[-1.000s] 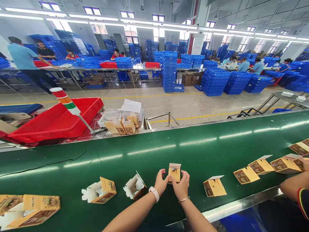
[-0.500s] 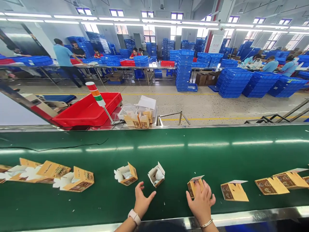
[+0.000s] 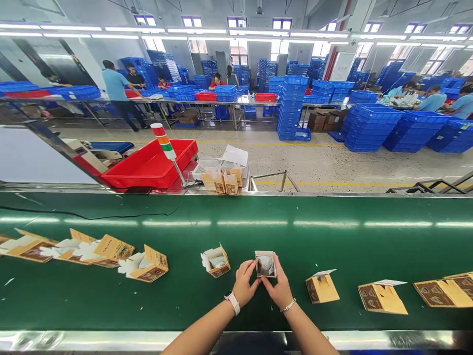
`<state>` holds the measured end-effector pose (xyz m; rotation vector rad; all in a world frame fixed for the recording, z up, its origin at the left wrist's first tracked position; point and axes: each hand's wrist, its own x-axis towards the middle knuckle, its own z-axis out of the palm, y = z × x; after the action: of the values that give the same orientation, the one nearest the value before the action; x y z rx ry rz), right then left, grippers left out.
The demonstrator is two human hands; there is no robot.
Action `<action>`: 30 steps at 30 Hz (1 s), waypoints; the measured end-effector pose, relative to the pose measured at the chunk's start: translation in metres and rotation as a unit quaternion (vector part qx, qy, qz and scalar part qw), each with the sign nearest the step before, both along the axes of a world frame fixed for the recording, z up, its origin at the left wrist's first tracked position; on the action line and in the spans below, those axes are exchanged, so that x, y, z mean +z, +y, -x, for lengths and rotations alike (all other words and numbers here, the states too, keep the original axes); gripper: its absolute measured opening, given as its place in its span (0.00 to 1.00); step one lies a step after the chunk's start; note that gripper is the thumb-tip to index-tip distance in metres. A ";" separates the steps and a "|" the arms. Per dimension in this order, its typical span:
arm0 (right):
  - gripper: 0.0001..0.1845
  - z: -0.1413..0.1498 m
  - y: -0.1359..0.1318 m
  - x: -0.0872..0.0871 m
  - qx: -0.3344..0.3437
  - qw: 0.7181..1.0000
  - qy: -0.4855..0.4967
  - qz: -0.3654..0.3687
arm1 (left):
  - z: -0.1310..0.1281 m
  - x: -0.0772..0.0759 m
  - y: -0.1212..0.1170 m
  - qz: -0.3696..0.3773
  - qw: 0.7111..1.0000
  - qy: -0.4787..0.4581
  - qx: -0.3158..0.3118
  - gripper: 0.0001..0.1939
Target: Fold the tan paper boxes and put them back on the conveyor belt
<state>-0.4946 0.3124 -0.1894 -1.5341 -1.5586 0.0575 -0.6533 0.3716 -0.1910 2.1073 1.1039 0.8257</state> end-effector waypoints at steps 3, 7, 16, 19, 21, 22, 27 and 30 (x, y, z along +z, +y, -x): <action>0.28 -0.012 -0.009 0.005 -0.023 1.000 -0.005 -0.012 | -0.004 0.005 0.002 -0.033 0.999 0.022 -0.033 0.27; 0.20 -0.028 -0.008 0.033 -0.003 0.989 -0.103 0.105 | -0.009 0.014 0.009 -0.083 0.990 0.070 -0.089 0.24; 0.20 -0.064 0.033 0.056 0.143 0.913 -0.211 0.318 | -0.029 0.032 0.015 -0.113 0.973 0.102 -0.172 0.23; 0.11 -0.073 0.042 0.045 0.174 0.926 -0.195 0.274 | -0.036 0.033 0.014 -0.103 0.970 0.119 -0.186 0.23; 0.11 -0.080 0.039 0.042 0.204 0.932 -0.189 0.231 | -0.043 0.033 0.014 -0.101 0.969 0.129 -0.186 0.23; 0.14 -0.084 0.033 0.042 0.218 0.935 -0.181 0.213 | -0.046 0.033 0.014 -0.102 0.969 0.128 -0.183 0.23; 0.33 -0.098 -0.020 0.038 0.126 0.981 -0.033 0.144 | -0.061 0.027 0.010 -0.132 0.973 0.066 -0.180 0.19; 0.30 -0.098 -0.044 0.028 0.082 0.990 -0.008 0.114 | -0.065 0.026 0.005 -0.114 0.972 0.056 -0.197 0.18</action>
<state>-0.3963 0.2687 -0.1613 -1.5801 -1.7362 0.3264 -0.5880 0.3771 -0.1655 2.4817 0.6298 0.6711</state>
